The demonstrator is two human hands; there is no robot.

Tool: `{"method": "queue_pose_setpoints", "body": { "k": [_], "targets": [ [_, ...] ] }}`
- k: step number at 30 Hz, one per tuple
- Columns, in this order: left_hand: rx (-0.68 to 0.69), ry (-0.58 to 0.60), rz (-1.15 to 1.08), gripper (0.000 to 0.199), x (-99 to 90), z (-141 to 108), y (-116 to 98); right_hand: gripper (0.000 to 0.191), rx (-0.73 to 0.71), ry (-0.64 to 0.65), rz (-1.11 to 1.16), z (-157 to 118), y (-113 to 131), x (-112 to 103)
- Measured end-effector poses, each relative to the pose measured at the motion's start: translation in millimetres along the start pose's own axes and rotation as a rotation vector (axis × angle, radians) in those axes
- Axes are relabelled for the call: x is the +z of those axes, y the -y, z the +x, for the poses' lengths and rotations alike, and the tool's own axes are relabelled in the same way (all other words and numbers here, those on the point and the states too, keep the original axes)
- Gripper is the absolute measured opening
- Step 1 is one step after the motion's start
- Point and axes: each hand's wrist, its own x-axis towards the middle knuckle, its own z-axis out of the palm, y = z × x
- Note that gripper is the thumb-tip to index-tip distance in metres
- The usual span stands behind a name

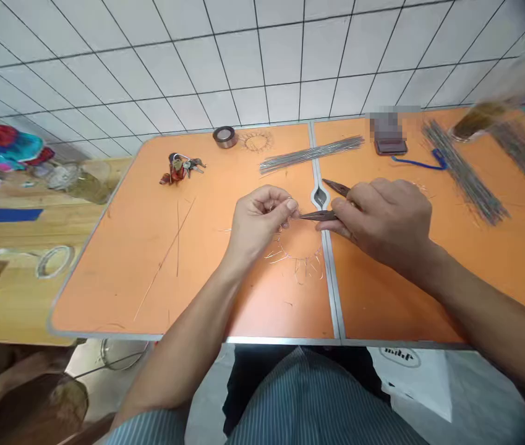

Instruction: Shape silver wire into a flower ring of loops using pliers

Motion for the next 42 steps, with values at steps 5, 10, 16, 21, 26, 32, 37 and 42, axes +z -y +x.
{"method": "queue_pose_setpoints", "body": {
  "k": [5,10,16,21,26,32,37,42],
  "targets": [
    [-0.01,-0.004,0.008,0.028,1.2,-0.7,2.7,0.07,0.091,0.236,0.14,-3.5,-0.5,-3.5],
    [-0.015,-0.013,0.001,0.03,2.4,-0.8,2.3,0.072,0.09,0.26,0.133,-2.4,-0.4,-4.2],
    [-0.004,-0.014,0.003,0.032,3.3,-0.5,1.4,0.071,0.062,0.233,0.082,-4.5,0.2,-1.6],
    [-0.01,-0.013,-0.002,0.031,2.9,-0.4,2.1,0.065,0.0,0.106,-0.014,-2.7,-0.1,-2.3],
    [-0.008,-0.006,0.0,0.033,3.1,-0.6,1.5,0.06,-0.008,0.056,0.002,-0.8,0.2,-4.0],
    [-0.013,-0.01,-0.003,0.027,3.5,-1.1,0.8,0.065,0.039,0.198,0.092,-3.1,0.5,-5.1],
    [-0.027,-0.023,0.009,0.027,4.2,-2.1,-0.2,0.072,0.108,0.308,0.187,-1.4,-0.6,-6.3],
    [-0.037,-0.036,0.037,0.03,5.5,-4.6,-1.7,0.071,0.086,0.304,0.163,-0.8,-1.5,-6.3]
  ]
}}
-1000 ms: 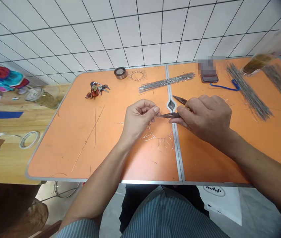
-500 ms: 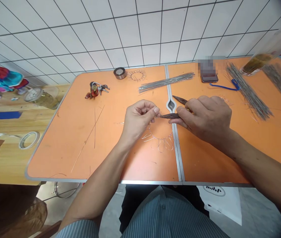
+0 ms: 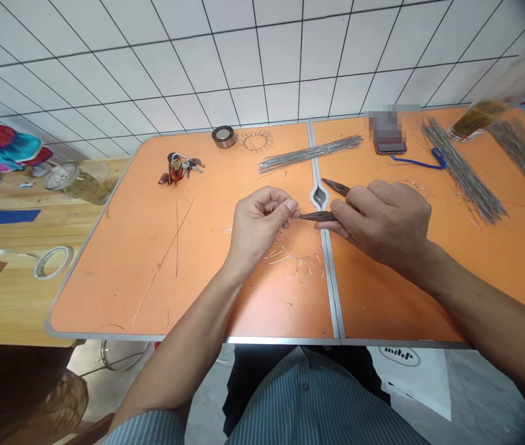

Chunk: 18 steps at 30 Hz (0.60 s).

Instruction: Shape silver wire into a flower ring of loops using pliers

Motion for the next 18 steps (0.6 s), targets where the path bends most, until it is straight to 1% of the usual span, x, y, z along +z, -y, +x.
{"method": "queue_pose_setpoints", "body": {
  "k": [6,11,18],
  "targets": [
    [0.029,0.012,-0.007,0.038,-0.3,1.0,2.8,0.07,0.0,-0.007,-0.059,2.5,3.0,-0.6],
    [0.03,0.011,-0.035,0.037,-0.6,2.2,6.3,0.072,0.056,0.071,0.042,5.0,4.0,-1.4],
    [0.052,-0.013,-0.06,0.034,1.1,-0.5,6.0,0.071,0.067,0.051,0.081,3.7,3.9,3.4]
  ]
}}
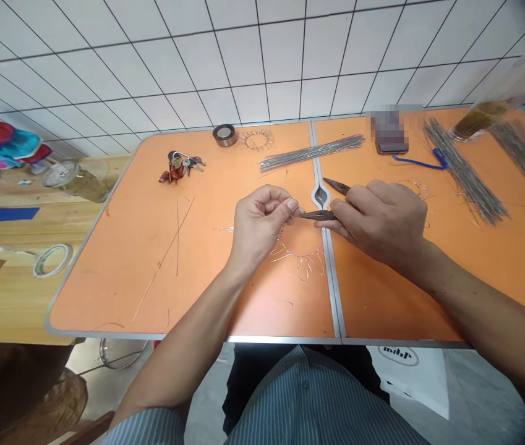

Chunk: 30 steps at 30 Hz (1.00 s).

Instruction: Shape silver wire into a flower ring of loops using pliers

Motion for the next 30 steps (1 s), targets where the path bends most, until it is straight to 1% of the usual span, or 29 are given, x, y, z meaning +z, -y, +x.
{"method": "queue_pose_setpoints", "body": {
  "k": [4,10,14,21,25,30],
  "targets": [
    [0.015,-0.018,0.017,0.033,1.0,-1.5,-1.0,0.071,-0.025,-0.02,-0.035,0.2,0.7,0.7],
    [0.05,-0.035,0.028,0.031,2.6,-2.6,-2.0,0.074,-0.023,0.034,-0.058,1.5,1.8,0.6],
    [0.072,-0.042,0.035,0.031,3.3,-3.7,-2.9,0.072,-0.026,0.014,-0.072,1.8,2.7,0.6],
    [0.105,-0.061,0.099,0.028,5.3,-7.2,-6.1,0.068,0.044,0.036,0.066,-0.5,5.9,3.9],
    [0.116,-0.074,0.122,0.027,6.9,-8.9,-8.0,0.07,0.057,0.052,0.059,-1.7,6.4,8.7],
    [0.123,-0.084,0.097,0.029,4.2,-6.0,-5.3,0.065,0.086,0.001,0.085,-0.6,6.0,9.3]
  ]
}}
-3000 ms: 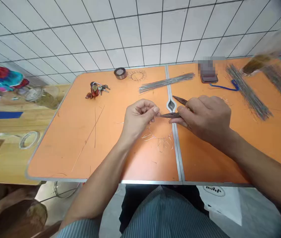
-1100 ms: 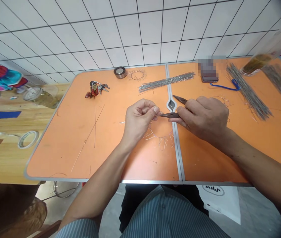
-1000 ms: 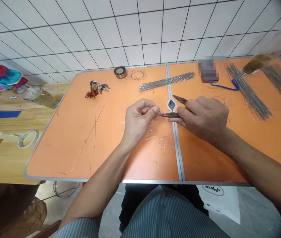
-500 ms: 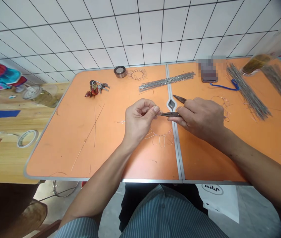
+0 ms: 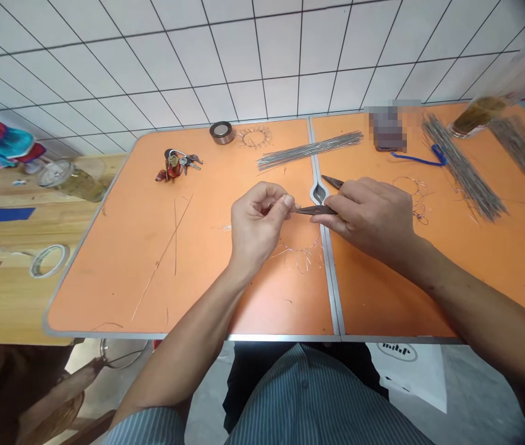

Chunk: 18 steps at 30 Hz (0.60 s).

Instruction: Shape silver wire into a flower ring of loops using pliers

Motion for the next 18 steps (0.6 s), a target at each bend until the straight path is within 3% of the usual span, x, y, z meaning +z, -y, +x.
{"method": "queue_pose_setpoints", "body": {
  "k": [18],
  "targets": [
    [0.024,-0.042,-0.036,0.032,-5.2,1,0,0.067,-0.017,-0.149,-0.179,-1,9,-18]
  ]
}}
